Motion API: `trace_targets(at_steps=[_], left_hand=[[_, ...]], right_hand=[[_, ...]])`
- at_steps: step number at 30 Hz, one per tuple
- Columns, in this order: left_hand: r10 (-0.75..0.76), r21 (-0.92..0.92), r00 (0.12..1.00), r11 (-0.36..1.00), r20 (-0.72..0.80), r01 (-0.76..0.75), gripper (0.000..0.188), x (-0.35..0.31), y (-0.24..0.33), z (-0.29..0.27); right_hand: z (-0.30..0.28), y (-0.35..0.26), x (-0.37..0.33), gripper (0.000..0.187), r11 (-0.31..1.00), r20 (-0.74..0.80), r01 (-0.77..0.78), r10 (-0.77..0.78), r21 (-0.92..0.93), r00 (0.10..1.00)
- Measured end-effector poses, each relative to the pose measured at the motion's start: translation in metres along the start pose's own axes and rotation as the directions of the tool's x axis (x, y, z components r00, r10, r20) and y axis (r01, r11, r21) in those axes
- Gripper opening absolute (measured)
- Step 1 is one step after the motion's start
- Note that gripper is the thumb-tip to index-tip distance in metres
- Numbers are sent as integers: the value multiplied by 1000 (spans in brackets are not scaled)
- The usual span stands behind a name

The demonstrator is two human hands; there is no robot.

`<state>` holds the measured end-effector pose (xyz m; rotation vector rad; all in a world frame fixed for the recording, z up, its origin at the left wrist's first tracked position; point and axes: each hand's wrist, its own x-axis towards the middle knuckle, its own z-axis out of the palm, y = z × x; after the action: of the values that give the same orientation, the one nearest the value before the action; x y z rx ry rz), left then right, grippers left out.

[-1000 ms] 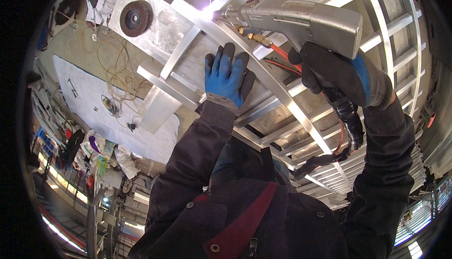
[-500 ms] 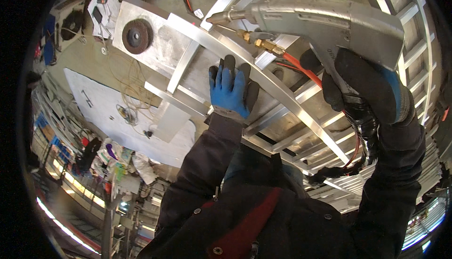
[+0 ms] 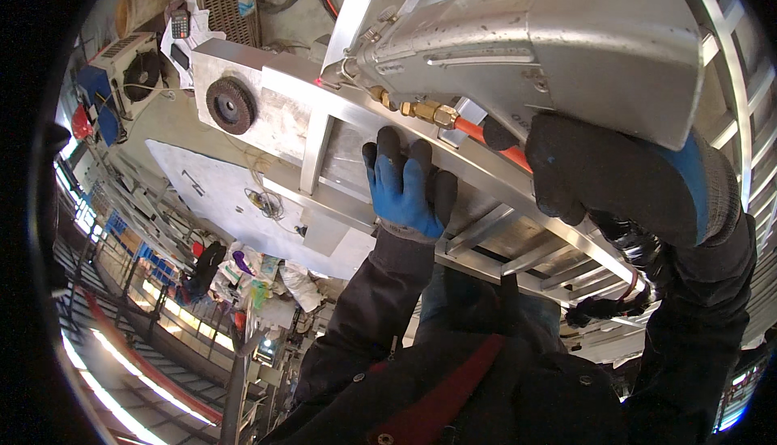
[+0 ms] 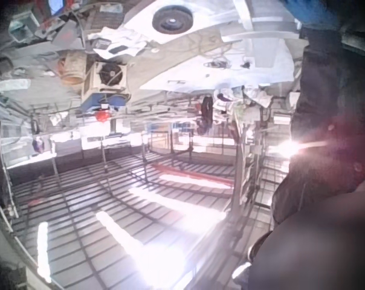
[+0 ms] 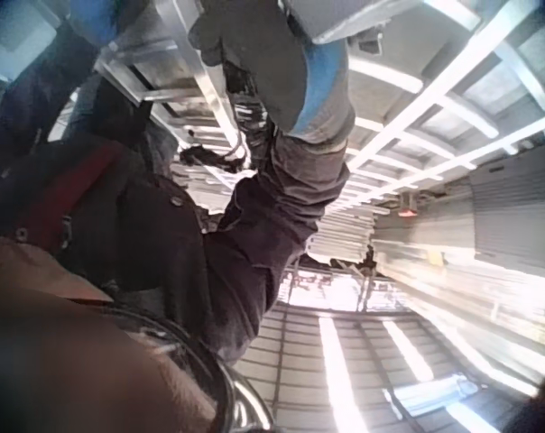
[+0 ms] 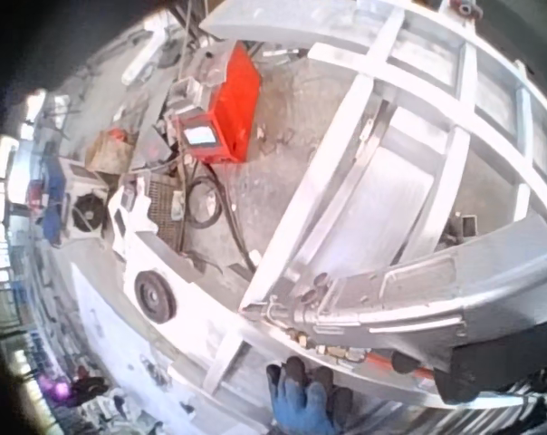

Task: The person welds a metal frame using a handheld welding torch. They hold the frame with one hand and guide the torch along the joints with the other, creating bright sparks. The person repositions the frame and continues welding different sections.

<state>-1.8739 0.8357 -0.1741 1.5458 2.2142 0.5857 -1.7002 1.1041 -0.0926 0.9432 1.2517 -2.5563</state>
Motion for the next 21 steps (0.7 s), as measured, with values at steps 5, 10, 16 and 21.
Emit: trace_targets(at_steps=[5, 10, 16, 21], left_hand=[[4, 11, 1000, 1000, -6, -3, 48, -1, -1, 0], [-7, 1, 1000, 1000, 7, 7, 48, -2, -1, 0], [1, 8, 999, 1000, 41, -2, 47, -2, -3, -1], [-5, 9, 1000, 1000, 17, 5, 48, -3, -1, 0]], right_hand=[[-4, 1, 0, 52, 999, -98, -44, 45, 18, 994], [0, -3, 5, 55, 998, -104, -56, 56, 4, 993], [5, -6, 9, 57, 998, -111, -58, 57, -5, 992], [10, -8, 12, 60, 998, -144, -61, 55, -32, 988]])
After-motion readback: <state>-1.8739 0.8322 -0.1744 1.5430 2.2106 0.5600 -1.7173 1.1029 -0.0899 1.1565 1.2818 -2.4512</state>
